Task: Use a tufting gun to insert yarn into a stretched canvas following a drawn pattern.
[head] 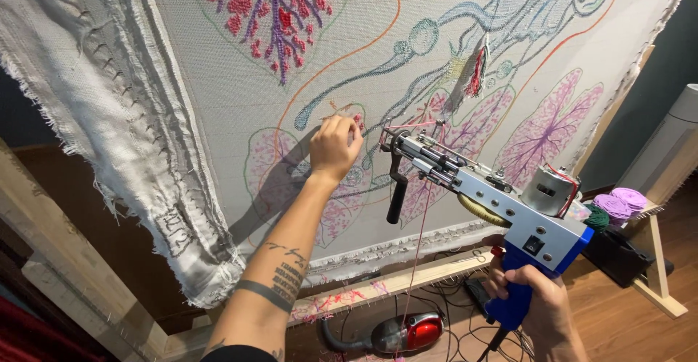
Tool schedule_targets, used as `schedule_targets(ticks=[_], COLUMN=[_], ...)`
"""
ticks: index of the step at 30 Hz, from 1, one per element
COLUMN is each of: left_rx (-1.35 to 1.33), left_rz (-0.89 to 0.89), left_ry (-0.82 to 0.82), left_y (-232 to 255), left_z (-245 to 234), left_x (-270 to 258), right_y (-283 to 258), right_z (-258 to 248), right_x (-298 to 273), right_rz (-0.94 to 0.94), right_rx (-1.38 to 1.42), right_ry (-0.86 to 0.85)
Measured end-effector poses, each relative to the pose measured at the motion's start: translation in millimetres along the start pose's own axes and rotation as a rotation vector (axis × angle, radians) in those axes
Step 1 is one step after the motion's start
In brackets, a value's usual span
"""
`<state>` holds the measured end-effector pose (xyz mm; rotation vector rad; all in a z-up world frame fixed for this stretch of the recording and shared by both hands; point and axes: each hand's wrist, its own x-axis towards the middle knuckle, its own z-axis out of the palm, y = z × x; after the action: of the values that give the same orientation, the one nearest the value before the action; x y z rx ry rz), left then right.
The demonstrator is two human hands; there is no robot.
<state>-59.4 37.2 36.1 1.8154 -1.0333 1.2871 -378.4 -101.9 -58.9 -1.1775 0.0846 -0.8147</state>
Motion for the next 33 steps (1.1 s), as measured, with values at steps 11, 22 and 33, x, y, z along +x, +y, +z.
schedule_targets(ticks=[11,22,33], left_rx=[-0.119,-0.294,-1.094], left_rz=[-0.091,-0.316,-0.561], left_ry=[-0.116,-0.083,-0.622], left_y=[1.6,19.0,48.0], left_z=[-12.1,-10.7,-32.0], left_x=[10.9,1.5,-108.3], right_y=[13.6,5.4,-18.5], right_z=[-11.6,-7.1,16.7], right_x=[1.4,-0.4,-0.5], right_rz=[0.061,0.086,0.064], right_rx=[0.129,0.03,0.125], right_ry=[0.035,0.037,-0.382])
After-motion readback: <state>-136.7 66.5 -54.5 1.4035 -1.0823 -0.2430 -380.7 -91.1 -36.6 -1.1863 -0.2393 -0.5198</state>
